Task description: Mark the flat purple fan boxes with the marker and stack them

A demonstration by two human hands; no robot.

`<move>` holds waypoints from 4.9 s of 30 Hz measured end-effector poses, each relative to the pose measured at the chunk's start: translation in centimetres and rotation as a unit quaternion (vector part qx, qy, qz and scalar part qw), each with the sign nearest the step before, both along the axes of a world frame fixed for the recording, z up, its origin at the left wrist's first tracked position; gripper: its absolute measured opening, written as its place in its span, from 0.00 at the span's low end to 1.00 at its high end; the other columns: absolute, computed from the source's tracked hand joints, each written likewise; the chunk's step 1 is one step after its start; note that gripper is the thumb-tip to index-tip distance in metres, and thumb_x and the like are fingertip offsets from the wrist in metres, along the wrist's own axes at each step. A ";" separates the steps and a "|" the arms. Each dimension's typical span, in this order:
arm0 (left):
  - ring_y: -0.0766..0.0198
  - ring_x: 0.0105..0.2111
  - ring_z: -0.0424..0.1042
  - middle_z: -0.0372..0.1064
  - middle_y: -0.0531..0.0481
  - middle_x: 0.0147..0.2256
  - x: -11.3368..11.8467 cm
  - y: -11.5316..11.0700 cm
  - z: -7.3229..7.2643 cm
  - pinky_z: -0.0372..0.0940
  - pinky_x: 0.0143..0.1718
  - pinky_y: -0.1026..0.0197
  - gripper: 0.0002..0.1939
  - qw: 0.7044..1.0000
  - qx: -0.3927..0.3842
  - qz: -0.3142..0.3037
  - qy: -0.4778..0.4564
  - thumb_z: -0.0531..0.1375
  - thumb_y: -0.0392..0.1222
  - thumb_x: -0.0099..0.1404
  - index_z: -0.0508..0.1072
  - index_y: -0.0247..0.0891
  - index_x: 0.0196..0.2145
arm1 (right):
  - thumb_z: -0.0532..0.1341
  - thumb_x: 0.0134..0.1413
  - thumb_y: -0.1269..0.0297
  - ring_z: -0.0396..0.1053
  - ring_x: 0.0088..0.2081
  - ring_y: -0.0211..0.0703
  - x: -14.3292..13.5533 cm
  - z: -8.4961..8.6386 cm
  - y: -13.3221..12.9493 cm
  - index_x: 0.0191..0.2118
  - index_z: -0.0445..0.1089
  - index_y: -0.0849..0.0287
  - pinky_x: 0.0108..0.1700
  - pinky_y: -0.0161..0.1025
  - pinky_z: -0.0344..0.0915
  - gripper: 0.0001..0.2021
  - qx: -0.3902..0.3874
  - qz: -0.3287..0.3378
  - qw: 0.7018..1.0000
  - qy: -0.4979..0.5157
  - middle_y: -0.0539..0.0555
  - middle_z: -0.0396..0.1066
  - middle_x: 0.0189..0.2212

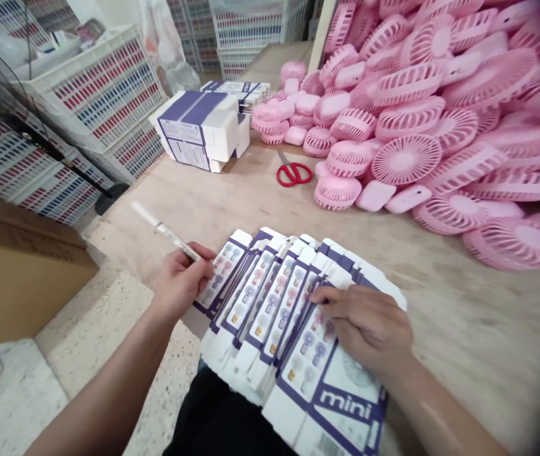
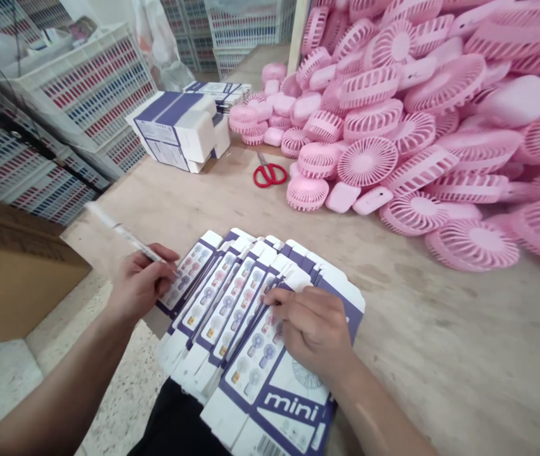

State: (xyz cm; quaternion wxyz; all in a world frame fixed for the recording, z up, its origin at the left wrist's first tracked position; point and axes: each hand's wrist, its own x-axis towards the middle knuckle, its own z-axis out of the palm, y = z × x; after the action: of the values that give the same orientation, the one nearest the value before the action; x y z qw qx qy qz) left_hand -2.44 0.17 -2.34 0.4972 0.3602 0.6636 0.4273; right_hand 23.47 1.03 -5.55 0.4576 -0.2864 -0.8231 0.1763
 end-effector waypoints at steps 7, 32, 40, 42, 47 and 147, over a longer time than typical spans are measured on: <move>0.72 0.15 0.57 0.59 0.58 0.14 0.2 -0.4 -1.8 0.49 0.15 0.70 0.00 0.960 0.079 0.039 0.267 0.56 0.35 0.50 0.67 0.37 0.23 | 0.50 0.44 0.83 0.73 0.25 0.38 0.1 0.2 0.1 0.27 0.65 0.56 0.20 0.33 0.62 0.14 -0.009 0.008 1.000 -0.004 0.46 0.71 0.19; 0.73 0.14 0.56 0.58 0.59 0.14 -0.4 0.3 -0.9 0.50 0.14 0.70 0.03 0.989 0.026 0.048 0.139 0.56 0.33 0.48 0.67 0.36 0.24 | 0.50 0.44 0.84 0.74 0.26 0.39 -0.1 0.2 0.0 0.27 0.63 0.56 0.20 0.34 0.62 0.15 -0.002 0.005 1.000 0.002 0.45 0.70 0.17; 0.71 0.15 0.58 0.58 0.57 0.14 0.6 -0.2 -1.2 0.50 0.15 0.69 0.01 0.949 0.070 0.012 0.308 0.57 0.36 0.48 0.68 0.36 0.22 | 0.50 0.43 0.84 0.73 0.25 0.39 0.0 0.1 0.0 0.27 0.64 0.56 0.20 0.34 0.62 0.15 -0.006 0.003 1.000 0.002 0.46 0.72 0.19; 0.71 0.15 0.58 0.58 0.57 0.14 0.6 -0.1 -0.9 0.50 0.15 0.69 0.01 0.952 0.064 0.028 0.298 0.57 0.36 0.48 0.68 0.36 0.22 | 0.50 0.42 0.85 0.74 0.26 0.40 0.0 0.1 0.0 0.27 0.64 0.56 0.20 0.35 0.61 0.15 -0.010 0.004 1.000 0.002 0.46 0.71 0.18; 0.72 0.13 0.55 0.59 0.58 0.16 -1.0 0.8 0.5 0.50 0.13 0.70 0.13 0.992 -0.067 -0.049 0.093 0.56 0.35 0.48 0.71 0.34 0.35 | 0.50 0.43 0.84 0.73 0.25 0.40 0.0 0.0 -0.1 0.27 0.64 0.57 0.21 0.35 0.62 0.14 -0.014 0.003 1.000 0.009 0.46 0.70 0.18; 0.76 0.14 0.51 0.58 0.58 0.17 -1.8 0.8 2.0 0.41 0.13 0.71 0.28 0.976 -0.118 -0.149 -0.104 0.57 0.33 0.46 0.66 0.31 0.48 | 0.49 0.43 0.84 0.74 0.27 0.39 0.1 0.3 -0.3 0.26 0.64 0.56 0.21 0.34 0.63 0.15 -0.008 0.003 1.000 -0.002 0.43 0.66 0.13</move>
State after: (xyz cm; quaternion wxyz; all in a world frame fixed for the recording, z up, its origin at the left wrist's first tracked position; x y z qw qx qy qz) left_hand -4.29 0.97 -0.37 0.6607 0.3474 0.5927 0.3023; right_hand 23.57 0.76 -5.26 0.4533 -0.2882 -0.8233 0.1836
